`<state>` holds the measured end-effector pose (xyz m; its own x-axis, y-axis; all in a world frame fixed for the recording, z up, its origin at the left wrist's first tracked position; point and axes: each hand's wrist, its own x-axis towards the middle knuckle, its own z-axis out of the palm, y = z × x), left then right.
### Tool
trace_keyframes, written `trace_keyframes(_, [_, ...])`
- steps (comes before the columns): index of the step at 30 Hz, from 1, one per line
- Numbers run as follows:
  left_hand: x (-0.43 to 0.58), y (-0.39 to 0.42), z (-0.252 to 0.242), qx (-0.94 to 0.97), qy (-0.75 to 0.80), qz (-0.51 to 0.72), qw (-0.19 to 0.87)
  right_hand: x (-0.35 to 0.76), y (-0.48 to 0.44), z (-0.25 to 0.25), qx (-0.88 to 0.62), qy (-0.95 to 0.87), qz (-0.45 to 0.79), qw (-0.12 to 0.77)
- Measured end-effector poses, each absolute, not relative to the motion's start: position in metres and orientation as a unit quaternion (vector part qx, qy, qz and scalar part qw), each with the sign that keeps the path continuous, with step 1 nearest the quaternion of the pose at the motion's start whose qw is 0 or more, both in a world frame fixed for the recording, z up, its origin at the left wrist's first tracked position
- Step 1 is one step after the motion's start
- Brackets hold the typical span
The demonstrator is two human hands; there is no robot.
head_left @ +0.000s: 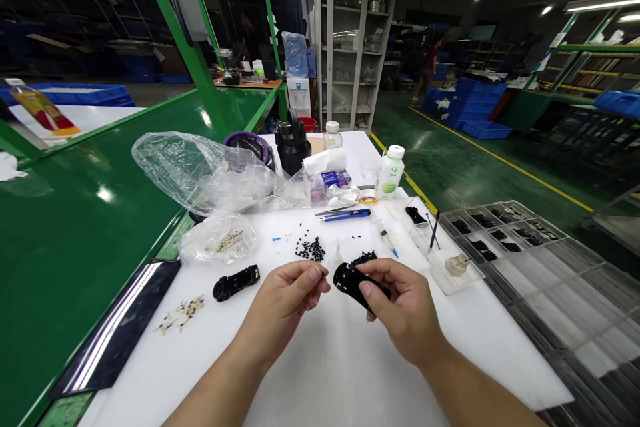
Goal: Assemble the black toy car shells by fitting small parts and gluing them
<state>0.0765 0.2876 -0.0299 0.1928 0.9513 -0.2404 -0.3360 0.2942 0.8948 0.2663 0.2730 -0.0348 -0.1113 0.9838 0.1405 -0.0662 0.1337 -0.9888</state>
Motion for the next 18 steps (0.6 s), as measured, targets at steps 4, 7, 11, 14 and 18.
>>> trace_keyframes(4, [0.0777, 0.2881, -0.0263, 0.345, 0.428, 0.47, 0.69, 0.2665, 0.2721, -0.0346, -0.423, -0.543, 0.506, 0.521])
trace_keyframes(7, [0.0766, 0.2891, -0.024, 0.309, 0.437, 0.467, 0.704, 0.2677, 0.2724, -0.0349, -0.42, -0.545, 0.504, 0.521])
trace_keyframes(11, [0.0721, 0.2908, -0.0247, 0.275, 0.408, 0.474, 0.73, 0.2689, 0.2736, -0.0352, -0.422, -0.549, 0.5, 0.52])
trace_keyframes(14, [0.0706, 0.2917, -0.0256, 0.276, 0.375, 0.478, 0.745, 0.2689, 0.2738, -0.0353, -0.422, -0.548, 0.503, 0.519])
trace_keyframes(18, [0.0729, 0.2908, -0.024, 0.299, 0.349, 0.462, 0.758, 0.2688, 0.2735, -0.0351, -0.419, -0.55, 0.501, 0.521])
